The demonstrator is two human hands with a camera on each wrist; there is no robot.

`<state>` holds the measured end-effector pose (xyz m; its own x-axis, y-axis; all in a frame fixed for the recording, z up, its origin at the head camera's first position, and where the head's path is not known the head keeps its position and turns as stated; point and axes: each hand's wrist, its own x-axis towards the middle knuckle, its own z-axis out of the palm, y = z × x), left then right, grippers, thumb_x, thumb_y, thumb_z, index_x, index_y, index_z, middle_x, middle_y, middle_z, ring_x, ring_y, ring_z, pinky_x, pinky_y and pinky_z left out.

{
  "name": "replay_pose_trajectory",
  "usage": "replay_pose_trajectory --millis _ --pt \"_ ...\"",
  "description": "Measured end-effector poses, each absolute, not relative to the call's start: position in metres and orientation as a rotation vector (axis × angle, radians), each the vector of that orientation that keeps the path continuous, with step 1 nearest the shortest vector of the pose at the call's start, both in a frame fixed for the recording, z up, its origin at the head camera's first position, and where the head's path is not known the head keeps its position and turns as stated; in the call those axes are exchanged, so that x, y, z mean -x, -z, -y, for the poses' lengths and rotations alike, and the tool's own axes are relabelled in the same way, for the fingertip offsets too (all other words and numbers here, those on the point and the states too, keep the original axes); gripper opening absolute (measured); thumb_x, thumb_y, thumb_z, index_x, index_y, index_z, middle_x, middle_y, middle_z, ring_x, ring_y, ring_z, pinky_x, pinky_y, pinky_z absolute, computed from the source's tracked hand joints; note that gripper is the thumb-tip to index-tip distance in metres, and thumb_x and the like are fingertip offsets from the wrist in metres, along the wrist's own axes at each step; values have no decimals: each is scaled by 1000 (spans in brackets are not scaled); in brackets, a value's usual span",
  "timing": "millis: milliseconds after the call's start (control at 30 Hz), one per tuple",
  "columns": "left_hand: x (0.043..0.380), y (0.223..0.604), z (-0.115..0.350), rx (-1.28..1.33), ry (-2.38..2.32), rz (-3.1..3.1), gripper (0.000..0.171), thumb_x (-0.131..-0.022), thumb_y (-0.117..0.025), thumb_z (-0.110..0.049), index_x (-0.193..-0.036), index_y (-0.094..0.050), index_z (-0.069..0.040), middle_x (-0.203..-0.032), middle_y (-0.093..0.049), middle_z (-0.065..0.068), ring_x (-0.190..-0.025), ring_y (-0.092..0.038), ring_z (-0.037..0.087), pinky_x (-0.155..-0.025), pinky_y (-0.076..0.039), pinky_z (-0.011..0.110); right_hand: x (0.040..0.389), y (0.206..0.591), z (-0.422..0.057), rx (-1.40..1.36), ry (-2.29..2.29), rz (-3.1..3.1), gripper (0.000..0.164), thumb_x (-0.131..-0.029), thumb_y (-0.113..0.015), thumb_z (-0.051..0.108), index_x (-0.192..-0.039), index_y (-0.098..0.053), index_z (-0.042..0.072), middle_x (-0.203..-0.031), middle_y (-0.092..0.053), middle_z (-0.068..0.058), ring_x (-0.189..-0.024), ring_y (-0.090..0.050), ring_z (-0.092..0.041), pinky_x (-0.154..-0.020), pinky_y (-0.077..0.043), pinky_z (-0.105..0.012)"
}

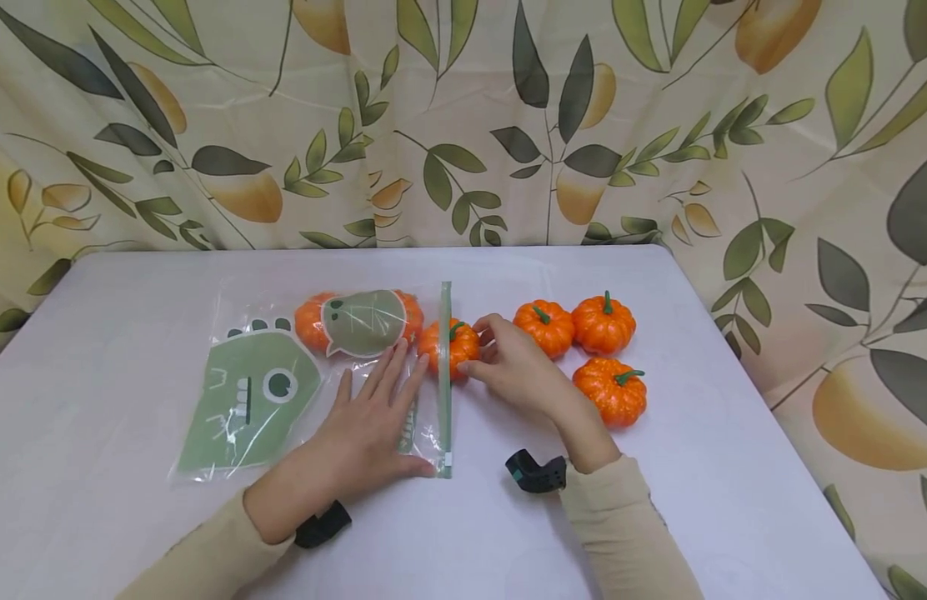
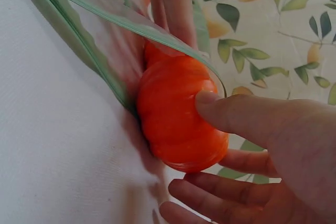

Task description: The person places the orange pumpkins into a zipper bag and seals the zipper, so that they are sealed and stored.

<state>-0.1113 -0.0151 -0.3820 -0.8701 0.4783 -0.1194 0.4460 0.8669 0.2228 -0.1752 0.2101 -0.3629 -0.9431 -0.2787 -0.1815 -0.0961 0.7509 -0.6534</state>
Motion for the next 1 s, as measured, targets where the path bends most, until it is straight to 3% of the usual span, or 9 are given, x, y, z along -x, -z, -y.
replay_pose_trajectory --millis 200,400,533,767,1000 --pt "123 380 23 -791 -317 -2801 132 -67 -79 -66 -160 7 -28 -169 9 5 -156 3 29 -117 -15 68 175 361 -212 306 981 -2650 53 -90 -72 32 -132 -47 13 -127 -61 -11 -113 -63 -28 -91 -58 -42" --pt "127 379 22 -837 -362 -2895 128 -70 -77 -67 -161 0 -19 -169 5 5 -156 -1 30 -118 -18 66 174 363 -206 328 1032 -2631 58 -91 -71 31 -138 -42 15 -135 -58 -9 -117 -62 -28 -95 -56 -44" --pt "126 382 18 -908 -304 -2920 129 -70 -75 -69 -161 -1 -14 -169 3 4 -156 4 29 -119 -12 68 173 365 -200 361 1046 -2638 61 -91 -71 26 -143 -42 15 -138 -56 -9 -119 -62 -28 -96 -56 -45" --pt "123 380 15 -1003 -252 -2924 136 -63 -76 -74 -161 -1 -16 -169 4 3 -156 7 32 -117 -10 71 174 369 -194 458 1127 -2650 59 -93 -69 17 -144 -44 6 -140 -56 -16 -119 -63 -32 -99 -53 -48" --pt "118 382 10 -980 -119 -2935 135 -58 -79 -74 -161 -9 -21 -168 9 10 -155 10 36 -118 -8 70 177 372 -194 406 1165 -2690 54 -95 -66 17 -144 -43 10 -139 -56 -13 -121 -62 -32 -100 -52 -47"
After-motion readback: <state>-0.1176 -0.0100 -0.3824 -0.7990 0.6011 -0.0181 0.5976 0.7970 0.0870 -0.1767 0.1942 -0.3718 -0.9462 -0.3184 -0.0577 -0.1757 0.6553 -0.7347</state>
